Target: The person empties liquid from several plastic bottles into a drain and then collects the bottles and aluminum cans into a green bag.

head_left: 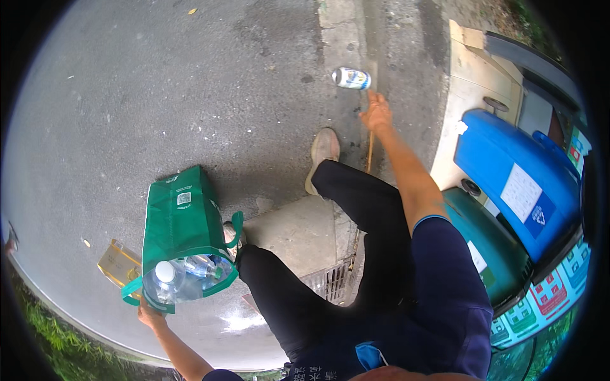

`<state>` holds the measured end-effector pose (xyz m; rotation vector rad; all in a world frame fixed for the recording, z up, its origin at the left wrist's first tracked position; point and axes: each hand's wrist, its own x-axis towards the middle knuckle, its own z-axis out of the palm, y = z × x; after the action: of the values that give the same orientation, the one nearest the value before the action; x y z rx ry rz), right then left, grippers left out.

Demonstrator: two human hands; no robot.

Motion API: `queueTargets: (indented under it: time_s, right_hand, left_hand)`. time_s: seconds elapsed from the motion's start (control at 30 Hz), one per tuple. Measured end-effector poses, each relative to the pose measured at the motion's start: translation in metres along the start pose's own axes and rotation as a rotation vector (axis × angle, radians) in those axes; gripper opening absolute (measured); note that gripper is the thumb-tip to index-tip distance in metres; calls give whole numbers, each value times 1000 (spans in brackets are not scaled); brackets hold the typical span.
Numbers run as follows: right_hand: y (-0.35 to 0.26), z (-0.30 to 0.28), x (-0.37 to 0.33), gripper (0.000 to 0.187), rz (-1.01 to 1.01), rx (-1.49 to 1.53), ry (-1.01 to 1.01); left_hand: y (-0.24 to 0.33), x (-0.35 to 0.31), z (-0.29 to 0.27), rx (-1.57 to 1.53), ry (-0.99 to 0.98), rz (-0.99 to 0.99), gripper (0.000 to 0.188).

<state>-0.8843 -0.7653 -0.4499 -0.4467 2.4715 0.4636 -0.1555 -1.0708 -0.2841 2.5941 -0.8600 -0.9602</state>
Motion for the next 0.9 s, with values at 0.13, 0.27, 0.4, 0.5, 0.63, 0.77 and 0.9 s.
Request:
queueTargets:
  time_s: [0.13,0.27,0.4,0.5,0.63,0.77,0.9]
  right_hand:
    - [-12,15,53,87,-70,-112,198]
    - [-30,27,99,81,-244,-281,156]
    - [-51,32,82,82,-343,-403,-30]
    - [-42,59,55,77,-361,-266,-33]
    - [-93,37,-16,61,-488,362,-396]
    - [-145,-50,-153,57,-369,938,-1085]
    - [-177,-83,-306,67,-627,1032,-1198]
  left_hand:
    - [11,-5,-2,28,115,12,26]
    - [8,-12,-14,60,59,48,16]
    - [-1,-6,-26,-16,81,145,13]
    - [9,-15,-25,14,122,134,22]
    - [23,-40,-40,45,100,203,16]
    - [16,-51,-62,110,15,311,13]
    - [11,-72,-61,123,-60,332,14]
